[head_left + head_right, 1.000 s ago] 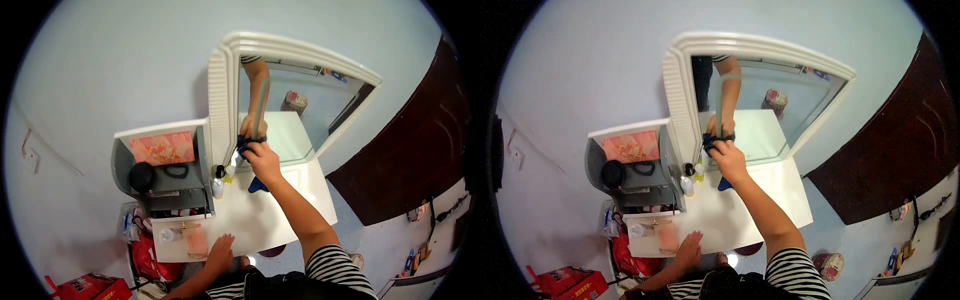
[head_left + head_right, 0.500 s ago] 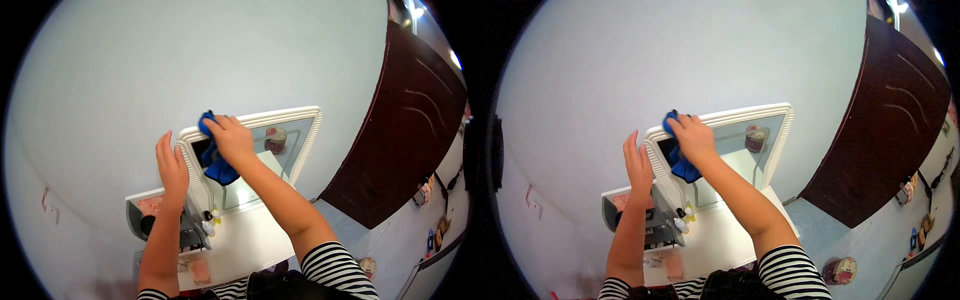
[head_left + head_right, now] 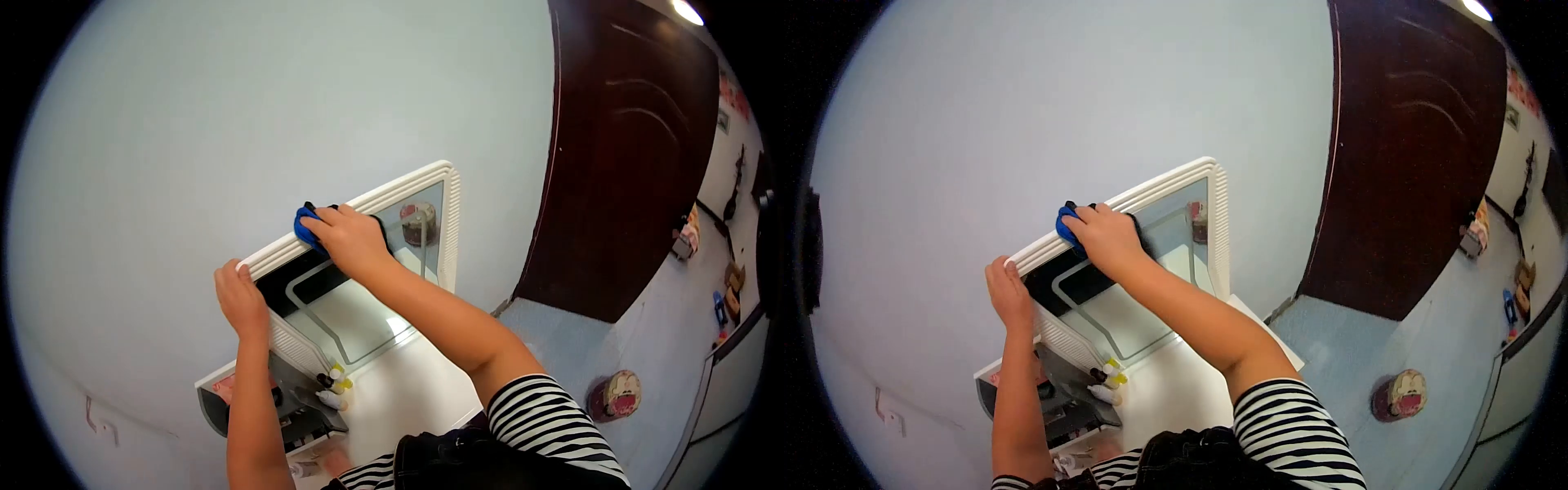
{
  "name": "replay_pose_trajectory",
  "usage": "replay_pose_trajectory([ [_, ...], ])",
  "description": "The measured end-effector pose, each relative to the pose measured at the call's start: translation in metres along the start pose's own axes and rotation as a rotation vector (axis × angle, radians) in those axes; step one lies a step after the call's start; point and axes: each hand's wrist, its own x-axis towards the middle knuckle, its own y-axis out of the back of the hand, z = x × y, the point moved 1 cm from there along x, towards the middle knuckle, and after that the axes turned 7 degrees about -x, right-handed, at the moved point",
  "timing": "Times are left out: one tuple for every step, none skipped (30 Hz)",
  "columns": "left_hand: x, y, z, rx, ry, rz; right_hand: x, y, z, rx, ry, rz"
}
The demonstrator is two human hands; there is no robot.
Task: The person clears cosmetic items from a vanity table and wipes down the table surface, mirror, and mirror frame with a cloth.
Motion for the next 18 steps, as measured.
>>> replay_pose_trajectory([
  [0.0, 0.002, 0.002, -0.022, -0.013, 0.011, 0.0, 0.002, 0.009, 0.003, -0.034, -0.044],
  [-0.001, 0.004, 0.003, -0.044, -0.022, 0.027, 0.0, 0.004, 0.02, 0.007, -0.062, -0.09],
  [0.0, 0.003, 0.002, -0.028, -0.033, 0.03, -0.001, 0.008, 0.038, -0.006, -0.081, -0.064],
  [0.0, 0.003, 0.003, -0.026, -0.034, 0.026, -0.006, 0.014, 0.059, -0.018, -0.098, -0.039],
  [-0.001, 0.004, 0.005, -0.024, -0.037, 0.031, -0.013, 0.017, 0.086, -0.026, -0.17, 0.006],
  [0.0, 0.004, 0.006, -0.022, -0.041, 0.039, -0.019, 0.024, 0.113, -0.013, -0.273, -0.038],
  [0.0, 0.003, 0.005, -0.014, -0.042, 0.036, -0.024, 0.028, 0.144, -0.041, -0.335, -0.01],
  [0.0, 0.002, 0.005, -0.002, -0.021, 0.028, -0.031, 0.028, 0.175, -0.059, -0.382, 0.024],
  [0.0, 0.001, 0.005, 0.007, 0.001, 0.021, -0.027, 0.046, 0.187, -0.031, -0.44, -0.022],
  [0.0, -0.001, 0.004, 0.015, 0.003, 0.018, -0.032, 0.041, 0.207, 0.058, -0.483, 0.008],
  [-0.001, -0.001, 0.002, 0.017, -0.007, 0.017, -0.033, 0.043, 0.218, 0.073, -0.551, -0.016],
  [-0.001, 0.0, 0.001, 0.017, -0.021, 0.014, -0.035, 0.046, 0.227, 0.086, -0.622, -0.039],
  [-0.001, 0.0, -0.002, 0.023, -0.025, 0.004, -0.047, 0.043, 0.244, 0.092, -0.633, -0.041],
  [-0.002, -0.001, -0.007, 0.043, -0.047, 0.017, -0.066, 0.031, 0.267, 0.249, -0.708, -0.028],
  [-0.001, -0.003, -0.01, 0.059, -0.068, 0.036, -0.082, 0.019, 0.285, 0.405, -0.774, -0.012],
  [0.0, -0.003, -0.01, 0.06, -0.072, 0.035, -0.105, 0.01, 0.286, 0.384, -0.857, -0.044],
  [0.0, -0.004, -0.011, 0.059, -0.049, 0.03, -0.132, -0.002, 0.283, 0.35, -0.856, -0.039],
  [-0.001, -0.003, -0.011, 0.061, -0.028, 0.021, -0.166, -0.019, 0.282, 0.334, -0.924, -0.083],
])
